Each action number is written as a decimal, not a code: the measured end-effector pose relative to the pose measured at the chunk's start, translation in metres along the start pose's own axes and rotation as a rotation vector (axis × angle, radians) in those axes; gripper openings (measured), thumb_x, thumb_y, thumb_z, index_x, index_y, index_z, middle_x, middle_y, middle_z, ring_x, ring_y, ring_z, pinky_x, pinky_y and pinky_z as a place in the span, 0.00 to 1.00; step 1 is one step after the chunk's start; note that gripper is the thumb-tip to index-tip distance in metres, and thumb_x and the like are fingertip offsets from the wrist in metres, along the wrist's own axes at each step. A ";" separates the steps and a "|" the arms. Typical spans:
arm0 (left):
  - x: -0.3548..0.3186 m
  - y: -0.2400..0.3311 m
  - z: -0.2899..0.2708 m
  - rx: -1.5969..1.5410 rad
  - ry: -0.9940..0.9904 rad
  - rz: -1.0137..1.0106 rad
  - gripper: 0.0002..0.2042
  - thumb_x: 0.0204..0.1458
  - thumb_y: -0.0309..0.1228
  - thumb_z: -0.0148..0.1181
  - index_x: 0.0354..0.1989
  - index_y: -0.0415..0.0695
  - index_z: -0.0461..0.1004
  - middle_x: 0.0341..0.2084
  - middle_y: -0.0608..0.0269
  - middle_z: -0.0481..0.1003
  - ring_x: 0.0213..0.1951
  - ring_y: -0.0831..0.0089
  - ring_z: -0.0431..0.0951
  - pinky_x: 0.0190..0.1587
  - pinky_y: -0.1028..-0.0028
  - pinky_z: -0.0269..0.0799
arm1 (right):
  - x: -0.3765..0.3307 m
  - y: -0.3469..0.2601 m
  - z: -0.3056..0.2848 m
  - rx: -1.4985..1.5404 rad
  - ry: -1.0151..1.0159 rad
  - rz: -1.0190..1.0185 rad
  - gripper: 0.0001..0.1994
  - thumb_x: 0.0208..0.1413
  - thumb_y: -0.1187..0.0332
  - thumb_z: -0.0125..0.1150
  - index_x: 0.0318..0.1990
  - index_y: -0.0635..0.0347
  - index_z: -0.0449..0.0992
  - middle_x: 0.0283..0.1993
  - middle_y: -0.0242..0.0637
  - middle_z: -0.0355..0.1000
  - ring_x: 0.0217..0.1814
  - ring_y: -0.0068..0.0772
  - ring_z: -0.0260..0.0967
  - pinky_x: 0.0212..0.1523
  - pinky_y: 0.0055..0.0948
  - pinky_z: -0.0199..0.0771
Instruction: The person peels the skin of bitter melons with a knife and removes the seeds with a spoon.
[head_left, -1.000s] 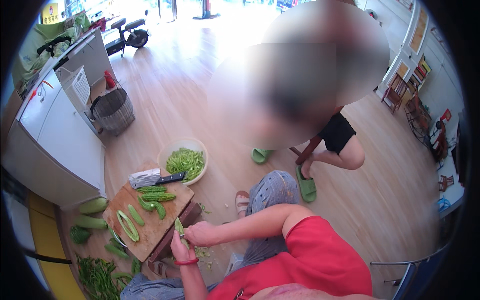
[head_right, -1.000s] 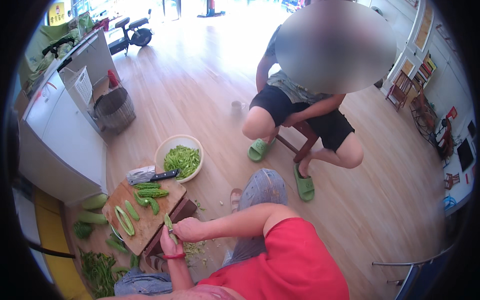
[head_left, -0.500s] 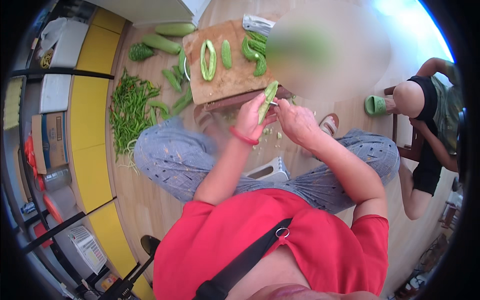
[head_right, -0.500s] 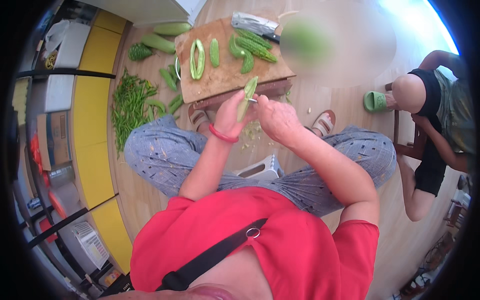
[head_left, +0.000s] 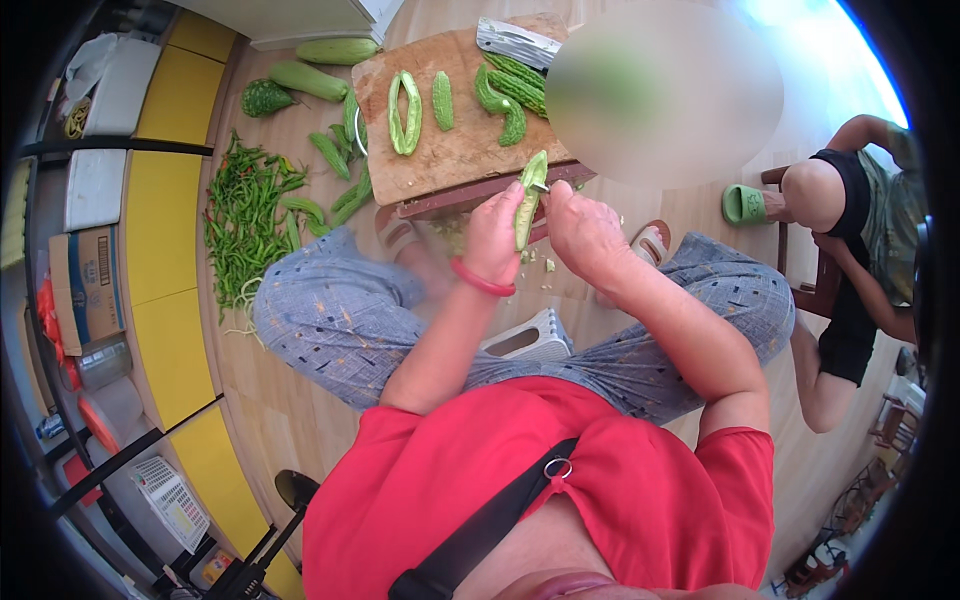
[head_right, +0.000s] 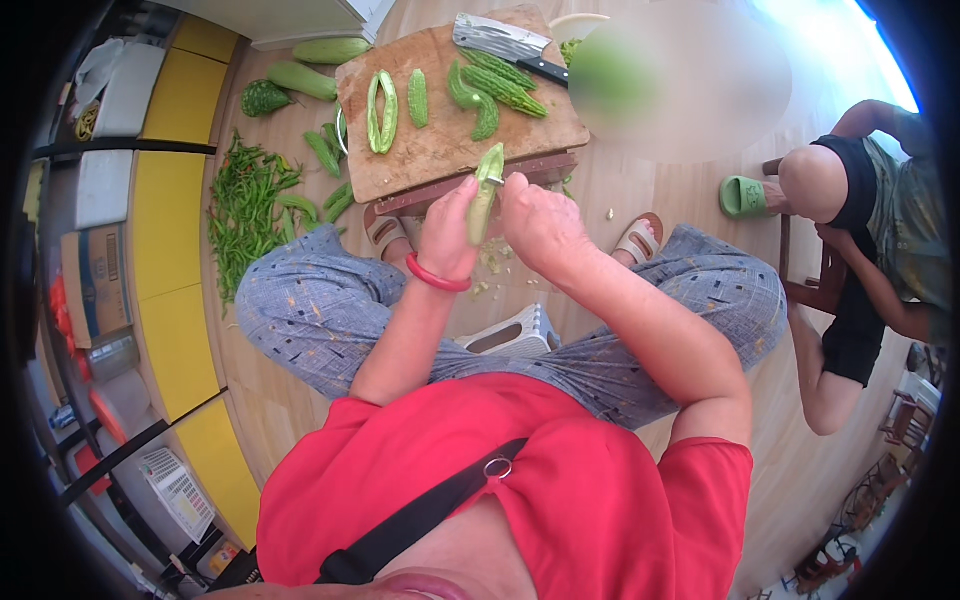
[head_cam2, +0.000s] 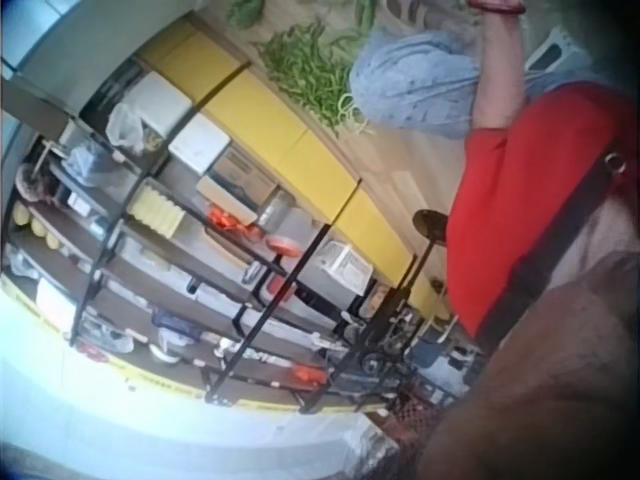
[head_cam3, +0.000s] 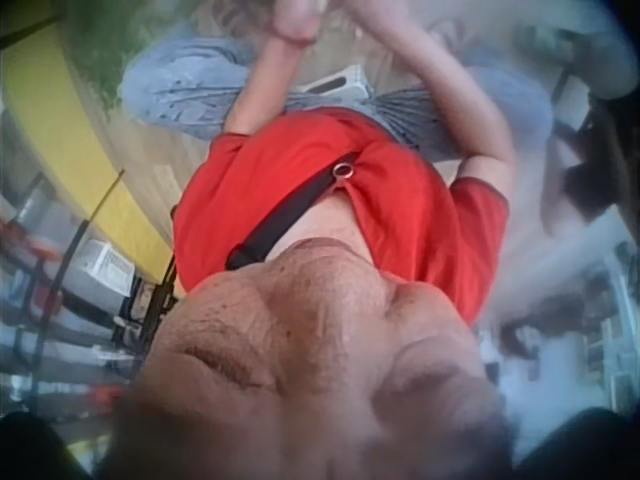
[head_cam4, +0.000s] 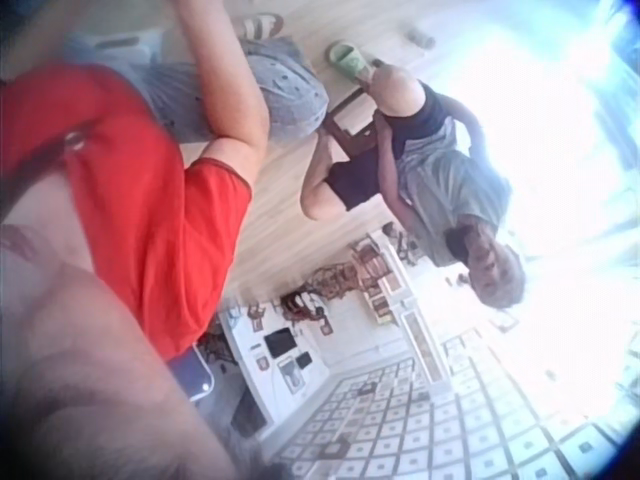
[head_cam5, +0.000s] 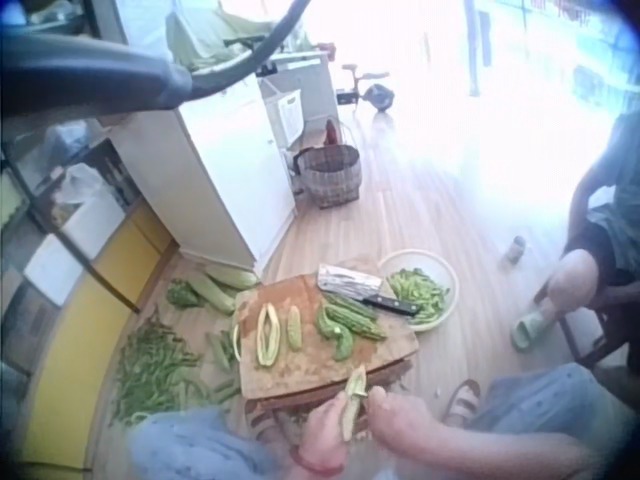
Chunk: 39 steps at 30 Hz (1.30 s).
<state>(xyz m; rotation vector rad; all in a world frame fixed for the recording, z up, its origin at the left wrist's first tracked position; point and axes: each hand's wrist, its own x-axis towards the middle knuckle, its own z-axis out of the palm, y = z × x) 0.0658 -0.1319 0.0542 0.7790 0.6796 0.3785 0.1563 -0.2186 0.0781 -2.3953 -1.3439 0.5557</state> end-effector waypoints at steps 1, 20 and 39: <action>0.000 0.000 0.001 -0.022 0.022 -0.029 0.14 0.56 0.32 0.39 0.41 0.35 0.67 0.35 0.58 0.71 0.37 0.73 0.72 0.40 0.75 0.67 | 0.001 0.002 0.003 0.004 -0.006 0.005 0.09 0.52 0.66 0.43 0.30 0.64 0.62 0.21 0.52 0.69 0.26 0.53 0.69 0.27 0.45 0.67; -0.001 -0.013 -0.015 -0.078 -0.101 -0.207 0.19 0.58 0.36 0.34 0.37 0.29 0.67 0.34 0.46 0.72 0.38 0.62 0.73 0.45 0.67 0.66 | -0.012 0.006 0.018 0.071 -0.242 -0.251 0.05 0.42 0.75 0.44 0.22 0.67 0.67 0.19 0.52 0.69 0.25 0.47 0.71 0.27 0.38 0.72; 0.028 0.002 -0.044 -0.095 0.148 -0.072 0.16 0.57 0.39 0.40 0.37 0.37 0.65 0.25 0.54 0.72 0.27 0.66 0.74 0.33 0.69 0.73 | -0.019 0.010 0.033 -0.052 -0.221 -0.379 0.07 0.48 0.69 0.45 0.26 0.63 0.65 0.17 0.46 0.68 0.20 0.47 0.69 0.20 0.41 0.68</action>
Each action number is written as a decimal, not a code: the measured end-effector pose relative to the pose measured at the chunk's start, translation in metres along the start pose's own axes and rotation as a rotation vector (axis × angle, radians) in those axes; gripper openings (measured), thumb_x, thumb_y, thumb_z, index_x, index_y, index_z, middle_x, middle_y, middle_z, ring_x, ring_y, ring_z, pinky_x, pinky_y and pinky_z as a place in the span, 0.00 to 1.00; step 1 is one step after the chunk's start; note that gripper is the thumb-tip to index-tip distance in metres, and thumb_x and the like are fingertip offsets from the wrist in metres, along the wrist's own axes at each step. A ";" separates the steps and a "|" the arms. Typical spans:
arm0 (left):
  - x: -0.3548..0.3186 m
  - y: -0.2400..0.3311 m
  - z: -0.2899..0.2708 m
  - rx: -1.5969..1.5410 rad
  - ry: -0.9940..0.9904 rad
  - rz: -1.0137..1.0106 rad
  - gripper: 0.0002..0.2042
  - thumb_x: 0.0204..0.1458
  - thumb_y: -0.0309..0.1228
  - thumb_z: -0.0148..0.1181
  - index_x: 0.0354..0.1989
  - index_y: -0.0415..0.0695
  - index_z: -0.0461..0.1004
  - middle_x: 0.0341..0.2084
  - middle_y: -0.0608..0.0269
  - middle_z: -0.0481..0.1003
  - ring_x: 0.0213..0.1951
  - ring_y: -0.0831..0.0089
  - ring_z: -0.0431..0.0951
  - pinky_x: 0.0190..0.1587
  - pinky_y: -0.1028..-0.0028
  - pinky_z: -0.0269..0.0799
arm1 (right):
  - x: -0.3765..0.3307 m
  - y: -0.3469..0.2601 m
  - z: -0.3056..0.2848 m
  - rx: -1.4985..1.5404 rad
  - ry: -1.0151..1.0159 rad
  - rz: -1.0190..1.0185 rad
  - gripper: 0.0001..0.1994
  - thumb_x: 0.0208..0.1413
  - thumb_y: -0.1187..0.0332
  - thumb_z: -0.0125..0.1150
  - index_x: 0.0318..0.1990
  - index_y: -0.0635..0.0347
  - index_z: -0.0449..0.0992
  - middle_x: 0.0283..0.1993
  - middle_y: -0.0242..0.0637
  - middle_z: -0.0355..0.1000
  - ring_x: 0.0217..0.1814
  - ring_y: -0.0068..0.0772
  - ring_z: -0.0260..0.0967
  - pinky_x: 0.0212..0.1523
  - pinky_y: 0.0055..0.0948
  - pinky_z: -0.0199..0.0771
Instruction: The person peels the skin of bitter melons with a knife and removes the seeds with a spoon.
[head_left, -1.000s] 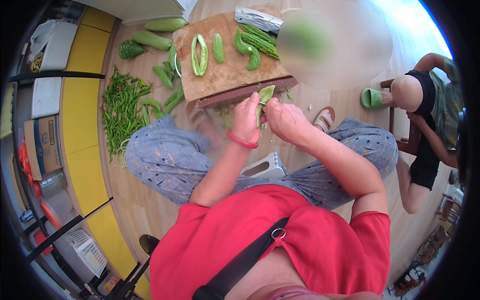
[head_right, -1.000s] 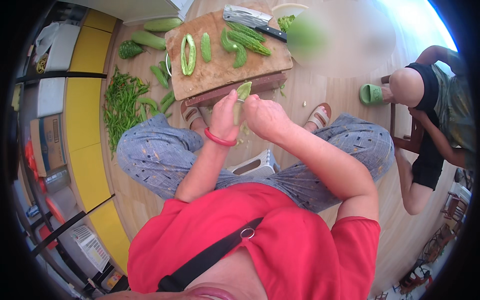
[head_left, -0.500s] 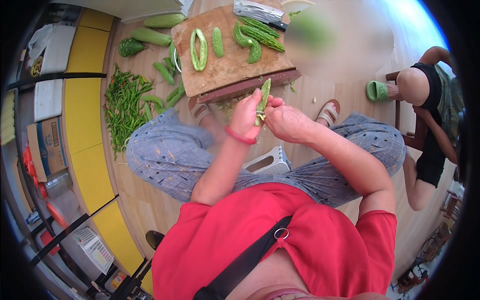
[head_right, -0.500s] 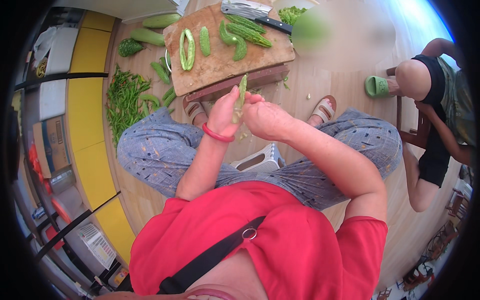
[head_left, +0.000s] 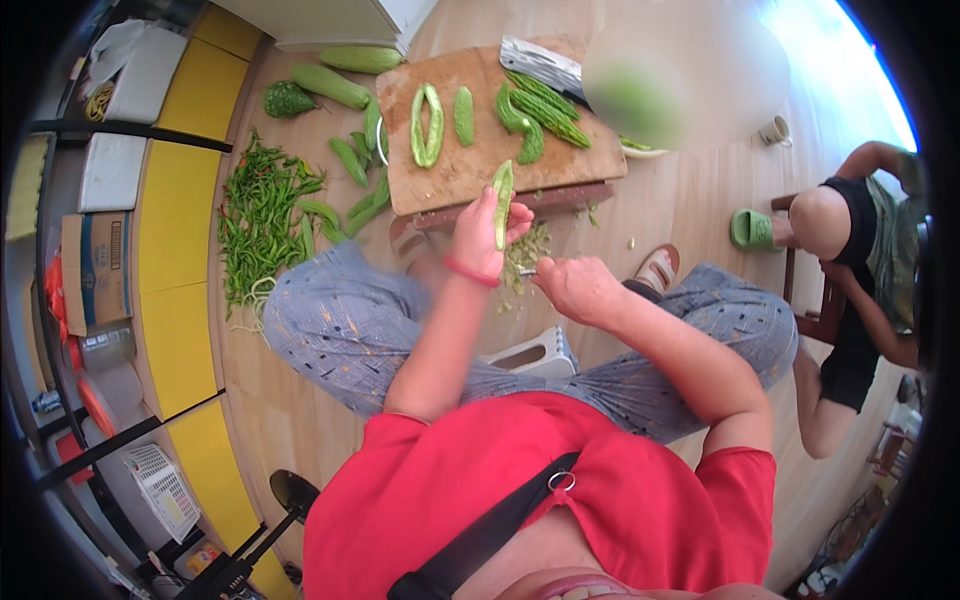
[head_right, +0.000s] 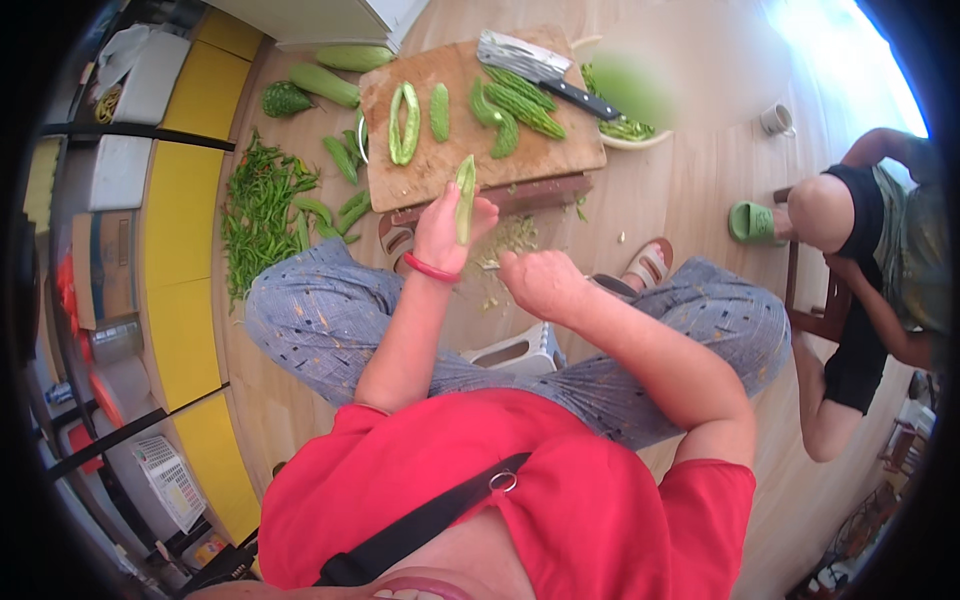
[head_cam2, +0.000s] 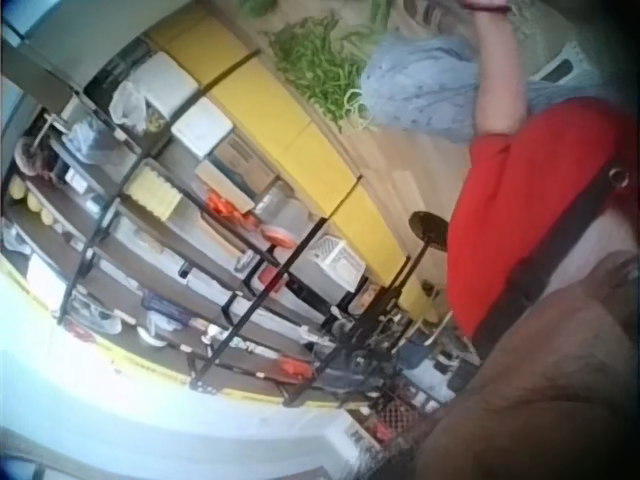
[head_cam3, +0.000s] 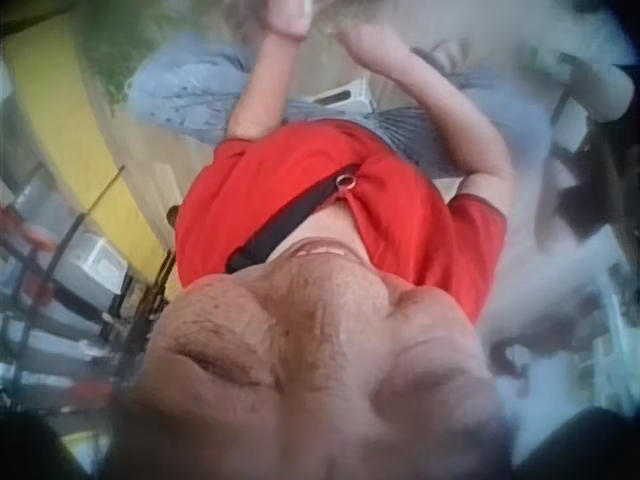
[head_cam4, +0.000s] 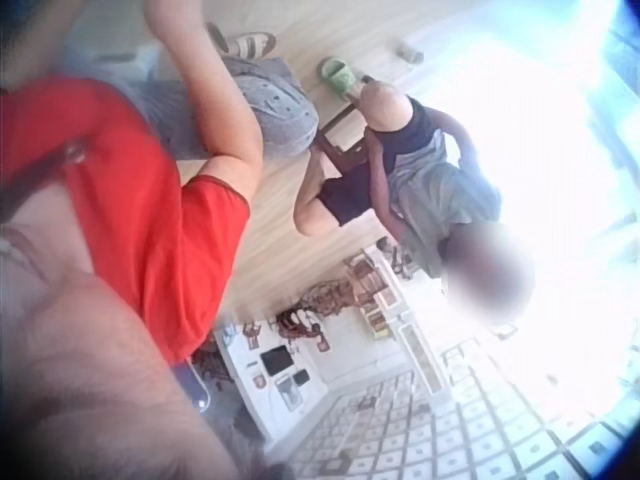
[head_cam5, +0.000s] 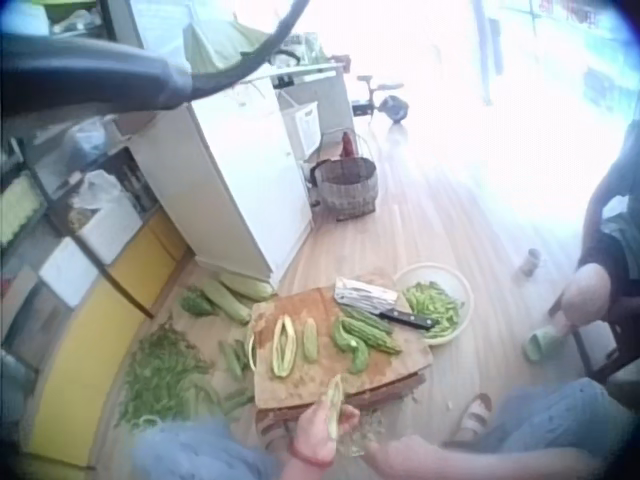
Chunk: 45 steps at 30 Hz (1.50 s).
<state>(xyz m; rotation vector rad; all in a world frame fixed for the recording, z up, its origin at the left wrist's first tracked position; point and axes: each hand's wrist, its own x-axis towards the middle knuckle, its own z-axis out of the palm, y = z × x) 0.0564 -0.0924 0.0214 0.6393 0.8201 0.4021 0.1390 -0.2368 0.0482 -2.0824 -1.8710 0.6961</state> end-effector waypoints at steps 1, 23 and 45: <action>0.002 0.001 -0.003 0.053 0.074 0.028 0.14 0.56 0.38 0.41 0.38 0.38 0.66 0.24 0.58 0.72 0.27 0.70 0.74 0.29 0.74 0.72 | -0.001 0.000 0.001 -0.009 -0.008 0.015 0.07 0.48 0.69 0.45 0.26 0.63 0.65 0.17 0.46 0.68 0.20 0.47 0.69 0.20 0.41 0.68; 0.149 0.056 -0.004 1.546 0.383 1.049 0.18 0.39 0.36 0.61 0.38 0.42 0.72 0.32 0.52 0.70 0.35 0.59 0.70 0.38 0.68 0.66 | -0.019 0.006 -0.013 -0.043 -0.007 0.072 0.06 0.46 0.71 0.44 0.27 0.62 0.67 0.20 0.43 0.70 0.24 0.43 0.72 0.23 0.38 0.71; 0.071 0.016 0.007 -0.230 -0.432 -0.116 0.15 0.49 0.28 0.43 0.46 0.40 0.65 0.38 0.59 0.71 0.37 0.68 0.70 0.38 0.67 0.67 | 0.005 0.038 -0.050 0.274 0.445 0.324 0.11 0.50 0.63 0.49 0.28 0.64 0.65 0.22 0.54 0.68 0.26 0.55 0.67 0.25 0.45 0.67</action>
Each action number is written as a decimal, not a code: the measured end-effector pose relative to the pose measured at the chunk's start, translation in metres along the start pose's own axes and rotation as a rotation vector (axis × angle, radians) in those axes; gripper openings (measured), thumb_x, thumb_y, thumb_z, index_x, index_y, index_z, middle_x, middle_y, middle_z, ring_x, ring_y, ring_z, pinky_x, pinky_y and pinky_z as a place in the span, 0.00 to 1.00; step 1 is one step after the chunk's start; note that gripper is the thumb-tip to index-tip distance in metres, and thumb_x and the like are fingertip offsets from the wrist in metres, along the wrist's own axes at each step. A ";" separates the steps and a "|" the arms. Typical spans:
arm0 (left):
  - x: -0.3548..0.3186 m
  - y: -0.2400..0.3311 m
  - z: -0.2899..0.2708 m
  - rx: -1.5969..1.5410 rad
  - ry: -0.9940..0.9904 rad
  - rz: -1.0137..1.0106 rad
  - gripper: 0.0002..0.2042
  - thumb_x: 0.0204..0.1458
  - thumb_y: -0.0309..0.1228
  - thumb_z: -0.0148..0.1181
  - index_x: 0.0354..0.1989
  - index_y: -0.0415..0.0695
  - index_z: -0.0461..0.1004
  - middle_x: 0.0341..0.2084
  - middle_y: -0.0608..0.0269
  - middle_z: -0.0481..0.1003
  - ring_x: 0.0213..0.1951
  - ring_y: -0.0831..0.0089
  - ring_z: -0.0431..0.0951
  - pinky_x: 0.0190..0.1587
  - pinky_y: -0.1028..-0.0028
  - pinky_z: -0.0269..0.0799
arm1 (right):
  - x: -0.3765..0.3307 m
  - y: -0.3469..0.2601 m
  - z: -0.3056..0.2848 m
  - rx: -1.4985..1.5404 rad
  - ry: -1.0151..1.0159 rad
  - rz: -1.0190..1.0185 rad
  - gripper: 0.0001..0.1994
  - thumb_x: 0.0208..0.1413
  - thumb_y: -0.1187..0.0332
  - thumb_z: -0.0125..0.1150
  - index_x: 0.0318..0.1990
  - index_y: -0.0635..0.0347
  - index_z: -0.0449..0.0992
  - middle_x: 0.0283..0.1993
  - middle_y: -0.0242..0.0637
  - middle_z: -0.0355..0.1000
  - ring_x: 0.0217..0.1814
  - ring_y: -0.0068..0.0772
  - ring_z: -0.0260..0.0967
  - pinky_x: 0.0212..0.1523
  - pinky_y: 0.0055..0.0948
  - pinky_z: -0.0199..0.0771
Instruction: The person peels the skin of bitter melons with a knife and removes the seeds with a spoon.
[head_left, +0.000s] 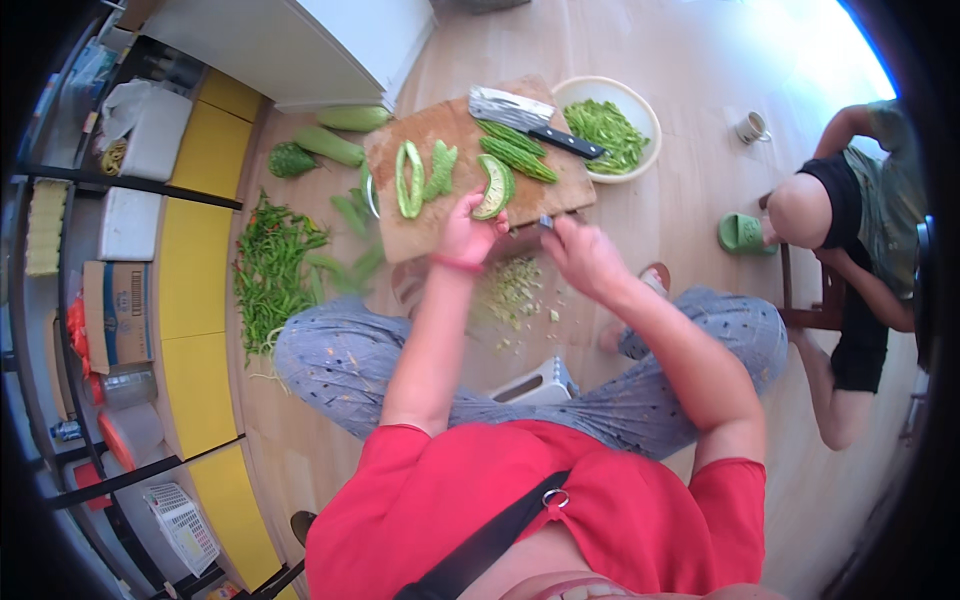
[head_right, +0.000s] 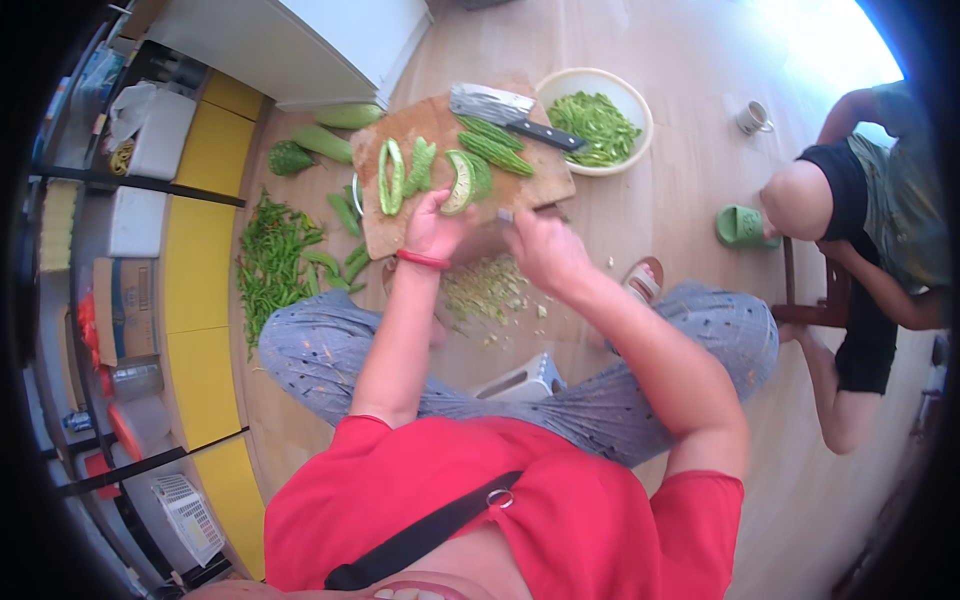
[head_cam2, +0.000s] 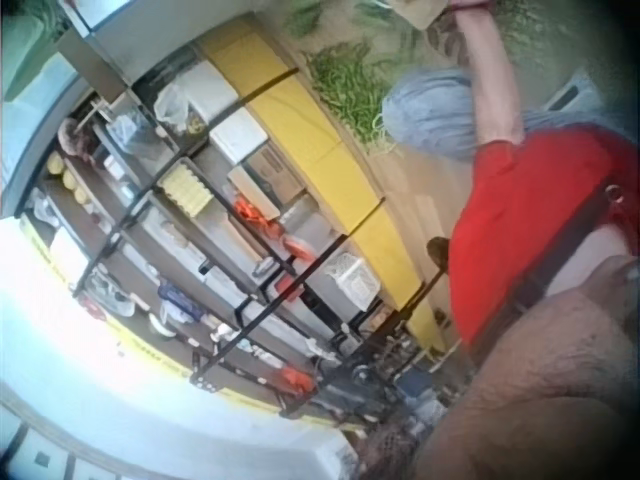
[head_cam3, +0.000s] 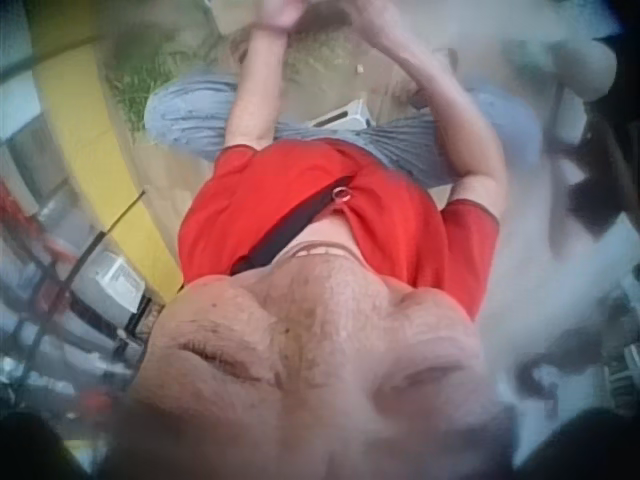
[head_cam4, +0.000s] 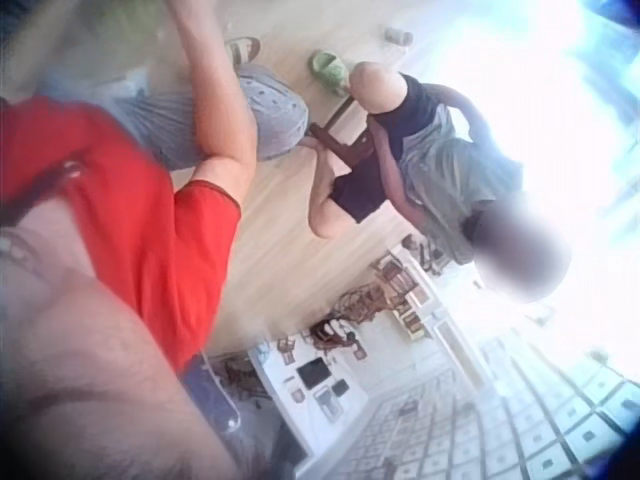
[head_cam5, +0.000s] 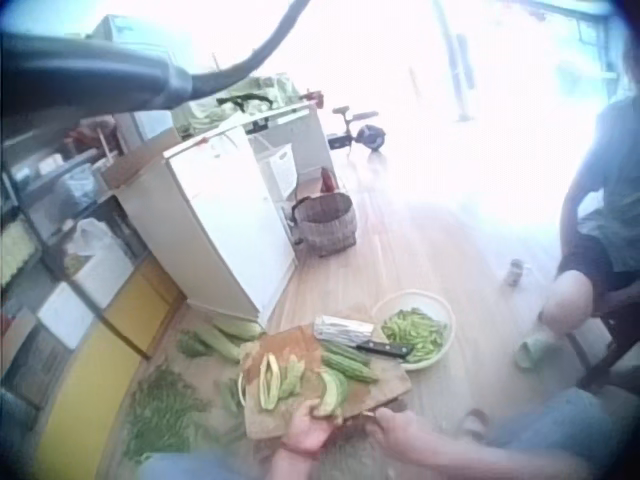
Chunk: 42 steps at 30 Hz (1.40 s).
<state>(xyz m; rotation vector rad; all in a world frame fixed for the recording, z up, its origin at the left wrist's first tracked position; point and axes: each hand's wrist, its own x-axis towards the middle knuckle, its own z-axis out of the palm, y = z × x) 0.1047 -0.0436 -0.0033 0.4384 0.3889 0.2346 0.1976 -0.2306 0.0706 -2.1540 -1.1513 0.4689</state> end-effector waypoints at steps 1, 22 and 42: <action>-0.009 -0.008 0.008 0.013 -0.003 -0.002 0.16 0.49 0.28 0.43 0.46 0.40 0.65 0.38 0.59 0.71 0.38 0.68 0.70 0.38 0.67 0.67 | 0.008 0.007 -0.001 0.047 0.043 0.049 0.12 0.50 0.62 0.49 0.28 0.64 0.66 0.23 0.54 0.68 0.28 0.56 0.67 0.27 0.44 0.67; -0.049 -0.034 0.046 -0.107 0.014 0.242 0.17 0.57 0.42 0.38 0.44 0.40 0.63 0.30 0.59 0.69 0.33 0.69 0.70 0.38 0.69 0.66 | -0.011 -0.029 0.003 0.494 -0.278 0.371 0.17 0.54 0.59 0.45 0.27 0.67 0.68 0.20 0.37 0.65 0.22 0.31 0.62 0.24 0.31 0.63; -0.041 -0.070 0.060 -0.039 0.063 -0.179 0.20 0.54 0.49 0.38 0.36 0.44 0.67 0.17 0.68 0.61 0.21 0.76 0.59 0.25 0.74 0.56 | -0.046 0.015 -0.207 1.318 0.808 0.006 0.12 0.58 0.59 0.44 0.32 0.58 0.63 0.16 0.23 0.54 0.12 0.12 0.46 0.11 0.14 0.42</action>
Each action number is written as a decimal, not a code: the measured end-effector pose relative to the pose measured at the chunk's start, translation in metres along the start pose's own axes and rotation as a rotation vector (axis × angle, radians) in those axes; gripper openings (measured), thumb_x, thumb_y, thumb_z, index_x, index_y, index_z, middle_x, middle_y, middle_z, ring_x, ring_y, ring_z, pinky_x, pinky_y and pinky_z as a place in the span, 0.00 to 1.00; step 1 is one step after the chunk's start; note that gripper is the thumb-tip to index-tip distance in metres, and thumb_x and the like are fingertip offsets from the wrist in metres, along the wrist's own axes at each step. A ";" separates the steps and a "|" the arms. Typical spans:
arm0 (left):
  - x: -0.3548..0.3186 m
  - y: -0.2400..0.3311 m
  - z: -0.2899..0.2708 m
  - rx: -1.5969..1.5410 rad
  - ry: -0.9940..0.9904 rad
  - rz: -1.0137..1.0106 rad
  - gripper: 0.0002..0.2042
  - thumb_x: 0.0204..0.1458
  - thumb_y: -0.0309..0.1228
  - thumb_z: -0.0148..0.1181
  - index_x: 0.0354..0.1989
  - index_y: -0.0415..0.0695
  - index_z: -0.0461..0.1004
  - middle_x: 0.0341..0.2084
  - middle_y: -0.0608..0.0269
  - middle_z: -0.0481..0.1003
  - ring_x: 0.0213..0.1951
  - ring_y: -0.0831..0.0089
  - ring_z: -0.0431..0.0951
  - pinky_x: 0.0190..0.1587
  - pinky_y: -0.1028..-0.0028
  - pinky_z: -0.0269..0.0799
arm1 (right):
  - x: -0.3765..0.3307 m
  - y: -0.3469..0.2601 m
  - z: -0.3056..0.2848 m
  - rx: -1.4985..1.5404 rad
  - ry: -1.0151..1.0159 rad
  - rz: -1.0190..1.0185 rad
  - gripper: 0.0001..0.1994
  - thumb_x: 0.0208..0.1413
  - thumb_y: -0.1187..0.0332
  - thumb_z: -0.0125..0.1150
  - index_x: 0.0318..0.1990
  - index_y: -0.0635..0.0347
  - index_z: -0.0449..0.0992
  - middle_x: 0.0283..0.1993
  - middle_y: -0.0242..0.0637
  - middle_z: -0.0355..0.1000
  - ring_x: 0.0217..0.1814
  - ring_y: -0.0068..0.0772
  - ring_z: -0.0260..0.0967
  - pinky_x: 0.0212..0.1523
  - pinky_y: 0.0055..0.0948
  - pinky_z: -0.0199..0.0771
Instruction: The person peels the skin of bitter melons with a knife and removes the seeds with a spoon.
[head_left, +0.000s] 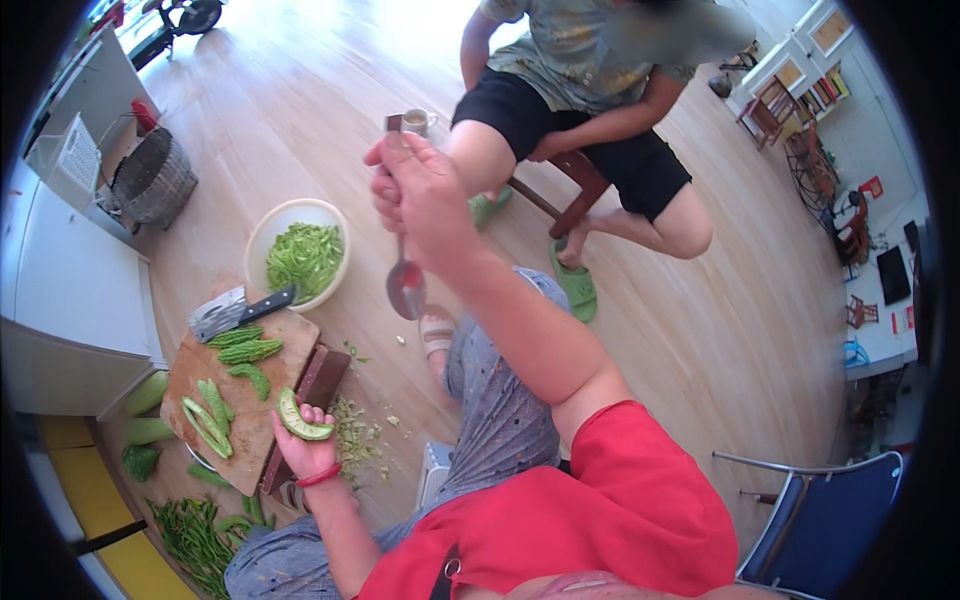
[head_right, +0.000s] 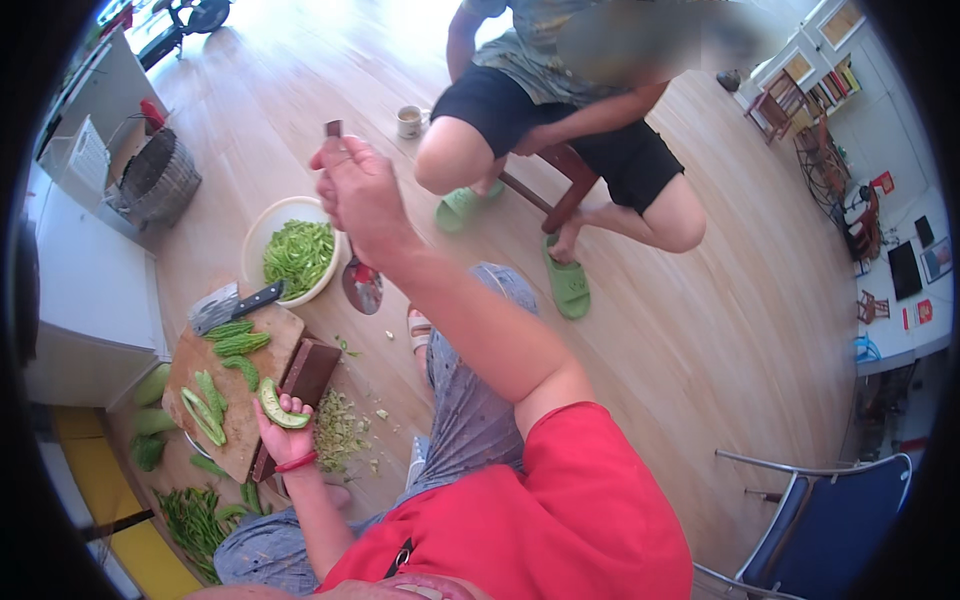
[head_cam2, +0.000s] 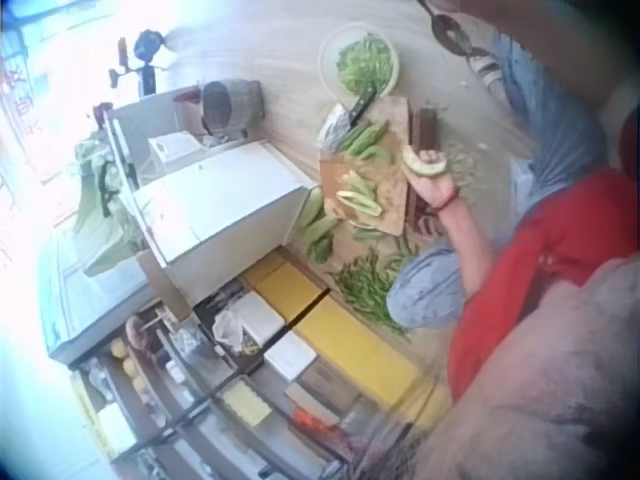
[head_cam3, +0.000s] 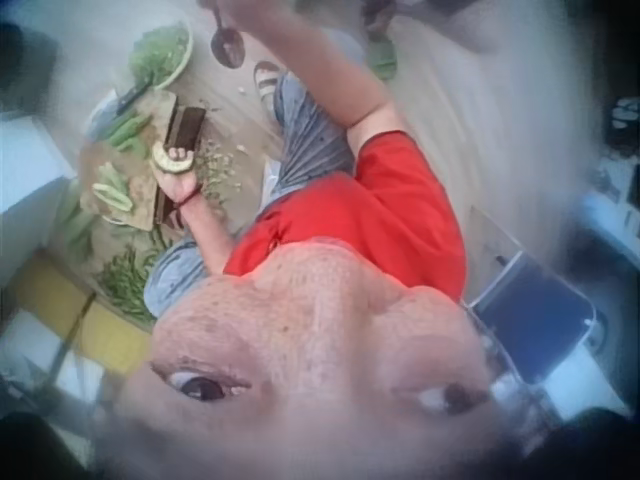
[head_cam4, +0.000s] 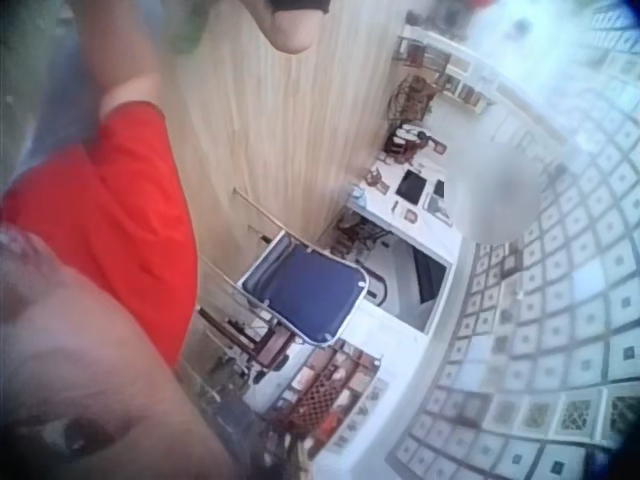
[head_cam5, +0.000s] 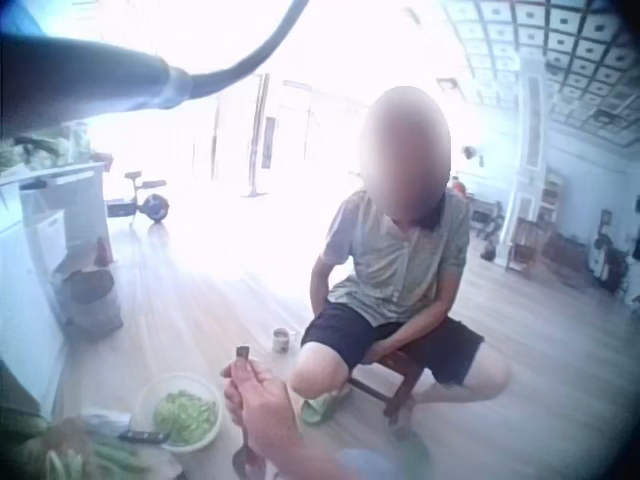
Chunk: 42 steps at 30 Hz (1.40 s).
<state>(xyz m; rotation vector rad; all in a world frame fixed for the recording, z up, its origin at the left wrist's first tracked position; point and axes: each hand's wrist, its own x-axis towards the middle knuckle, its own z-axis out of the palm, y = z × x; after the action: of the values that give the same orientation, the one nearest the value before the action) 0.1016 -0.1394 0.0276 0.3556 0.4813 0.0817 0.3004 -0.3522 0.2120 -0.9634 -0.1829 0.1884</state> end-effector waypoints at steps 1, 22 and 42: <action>-0.002 0.002 0.004 0.024 0.014 0.027 0.20 0.54 0.48 0.39 0.35 0.43 0.67 0.17 0.68 0.62 0.21 0.76 0.59 0.26 0.75 0.56 | 0.000 0.005 0.002 -0.001 -0.003 0.018 0.12 0.58 0.59 0.44 0.31 0.58 0.63 0.16 0.23 0.54 0.12 0.12 0.46 0.11 0.14 0.42; -0.032 -0.003 0.016 -0.021 -0.036 -0.003 0.23 0.54 0.51 0.31 0.38 0.44 0.66 0.19 0.67 0.61 0.23 0.74 0.59 0.29 0.71 0.57 | -0.087 0.114 0.048 -1.006 -0.698 -0.048 0.11 0.54 0.61 0.45 0.32 0.60 0.64 0.21 0.52 0.66 0.26 0.56 0.66 0.26 0.47 0.64; -0.026 -0.006 0.014 -0.098 -0.023 0.031 0.25 0.54 0.52 0.31 0.41 0.44 0.65 0.23 0.67 0.66 0.24 0.74 0.61 0.28 0.72 0.58 | -0.105 0.148 0.028 -1.257 -0.868 -0.029 0.10 0.53 0.63 0.45 0.28 0.61 0.63 0.20 0.49 0.67 0.25 0.52 0.67 0.24 0.45 0.64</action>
<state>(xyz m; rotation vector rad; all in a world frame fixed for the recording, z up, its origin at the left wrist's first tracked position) 0.0852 -0.1537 0.0478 0.2672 0.4475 0.1308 0.1803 -0.2728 0.0972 -2.0756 -1.2143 0.4829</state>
